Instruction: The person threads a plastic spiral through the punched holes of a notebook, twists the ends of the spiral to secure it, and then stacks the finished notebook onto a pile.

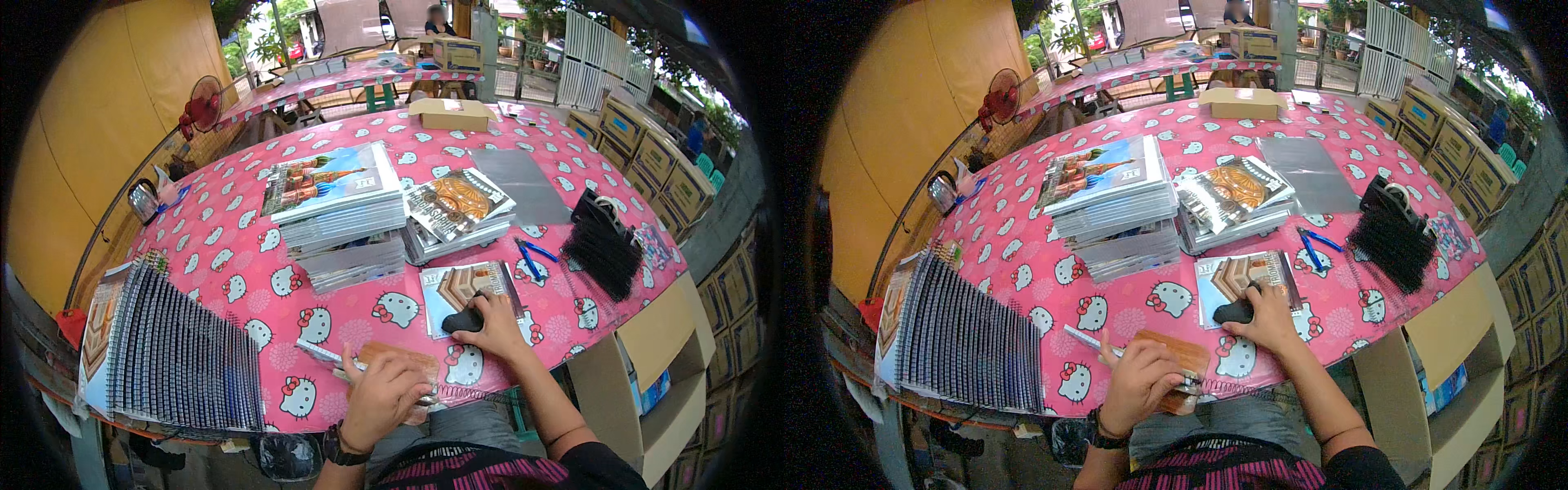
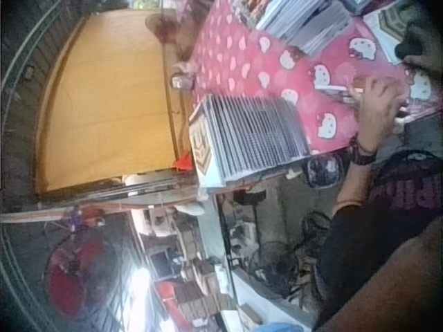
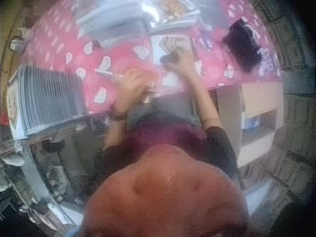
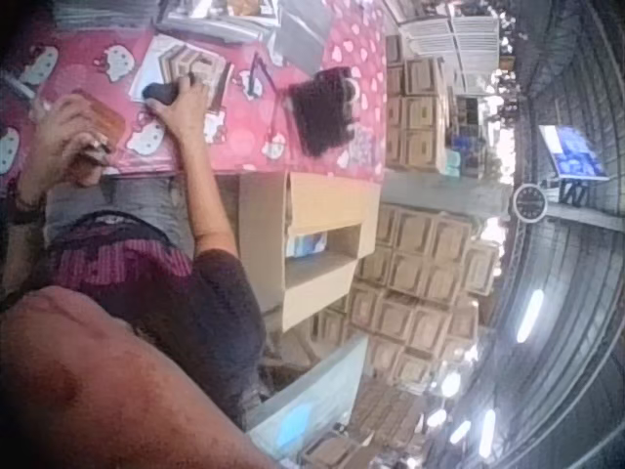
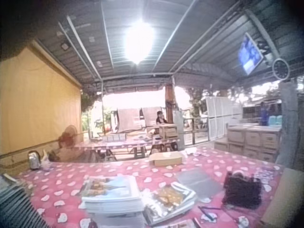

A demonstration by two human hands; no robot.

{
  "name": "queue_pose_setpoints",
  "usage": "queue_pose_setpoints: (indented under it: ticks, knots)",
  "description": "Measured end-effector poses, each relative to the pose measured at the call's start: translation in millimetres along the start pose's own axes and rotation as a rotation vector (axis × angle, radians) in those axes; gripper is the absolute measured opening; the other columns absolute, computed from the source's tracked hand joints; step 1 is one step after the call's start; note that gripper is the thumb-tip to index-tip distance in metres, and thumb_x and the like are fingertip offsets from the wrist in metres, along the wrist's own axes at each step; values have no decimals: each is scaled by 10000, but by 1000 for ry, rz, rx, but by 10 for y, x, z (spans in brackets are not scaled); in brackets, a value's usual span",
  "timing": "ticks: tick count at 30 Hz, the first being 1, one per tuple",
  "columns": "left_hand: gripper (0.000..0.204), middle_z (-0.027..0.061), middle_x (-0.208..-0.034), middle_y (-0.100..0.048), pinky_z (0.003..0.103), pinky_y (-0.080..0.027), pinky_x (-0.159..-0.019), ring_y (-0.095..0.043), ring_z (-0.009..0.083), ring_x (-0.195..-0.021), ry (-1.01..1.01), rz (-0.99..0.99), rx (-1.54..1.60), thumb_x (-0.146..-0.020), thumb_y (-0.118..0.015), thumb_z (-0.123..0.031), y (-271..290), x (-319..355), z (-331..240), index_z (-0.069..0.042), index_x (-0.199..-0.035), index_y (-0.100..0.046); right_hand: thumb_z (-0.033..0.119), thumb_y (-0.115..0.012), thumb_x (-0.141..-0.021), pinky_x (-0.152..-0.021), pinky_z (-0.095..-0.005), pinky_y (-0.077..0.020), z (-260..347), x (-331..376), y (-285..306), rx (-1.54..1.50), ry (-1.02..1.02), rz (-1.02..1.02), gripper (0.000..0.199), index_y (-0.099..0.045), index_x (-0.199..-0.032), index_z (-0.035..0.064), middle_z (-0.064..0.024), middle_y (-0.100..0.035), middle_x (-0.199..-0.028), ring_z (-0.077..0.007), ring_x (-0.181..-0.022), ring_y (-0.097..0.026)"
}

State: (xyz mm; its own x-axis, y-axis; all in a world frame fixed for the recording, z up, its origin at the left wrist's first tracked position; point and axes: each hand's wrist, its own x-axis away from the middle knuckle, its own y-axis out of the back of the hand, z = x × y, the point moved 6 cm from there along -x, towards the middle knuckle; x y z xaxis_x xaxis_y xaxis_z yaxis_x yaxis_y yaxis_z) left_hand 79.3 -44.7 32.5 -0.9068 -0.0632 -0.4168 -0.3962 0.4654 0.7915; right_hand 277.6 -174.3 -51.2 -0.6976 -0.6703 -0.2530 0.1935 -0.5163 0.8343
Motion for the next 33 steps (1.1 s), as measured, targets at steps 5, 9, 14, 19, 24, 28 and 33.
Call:
queue_pose_setpoints:
  ticks: [5,9,14,19,24,28,33]
  knots:
    - [157,-61,-969,-611,654,-23,-1001,-534,157,-1019,5,-14,-16,-791,-651,-283,16,57,18,-197,-922,-661,411,-652,-779,-908,-325,-400,464,215,-26,-904,34,443,544,-552,-1148,23,-86,-587,-1059,-185,-1017,-530]
    - [337,-12,-929,-611,624,-20,-1041,-556,195,-961,98,-127,-44,-692,-739,-263,193,71,102,-160,-998,-642,544,-565,-800,-940,-323,-382,664,249,123,-1112,19,554,624,-594,-1101,-2,-92,-597,-1079,-187,-1054,-529]
    - [482,21,-901,-613,565,-75,-1069,-575,216,-907,127,-196,-70,-621,-793,-259,195,182,217,-128,-1049,-613,485,-585,-806,-875,-358,-425,795,170,106,-531,56,592,522,-652,-1017,13,-126,-638,-963,-265,-937,-594]
    - [536,26,-945,-594,582,-89,-1051,-558,206,-953,148,-221,-26,-635,-778,-265,203,197,273,-110,-1105,-571,508,-627,-788,-906,-382,-414,1124,210,343,-1143,294,585,532,-677,-966,9,-125,-645,-986,-243,-961,-594]
    - [593,24,-932,-585,582,-93,-1053,-561,196,-934,121,-276,2,-639,-774,-290,268,164,272,-96,-1151,-545,425,-637,-785,-857,-361,-444,994,48,247,-1156,174,521,479,-661,-969,-17,-128,-655,-964,-242,-936,-602]
    - [723,62,-1136,-582,569,-96,-1073,-543,236,-1052,159,-187,-42,-595,-801,-336,208,189,297,-75,-1203,-510,563,-629,-718,-890,-374,-425,1006,-113,17,-573,90,655,638,-668,-989,-13,-129,-653,-982,-252,-960,-599]
    - [1088,157,-1364,-384,514,-111,-1101,-330,357,-1284,242,-542,-82,-518,-840,-361,448,355,499,-36,-1385,-268,502,-629,-766,-871,-350,-441,1206,-48,57,-913,259,631,566,-658,-995,-15,-148,-640,-1015,-252,-972,-593]
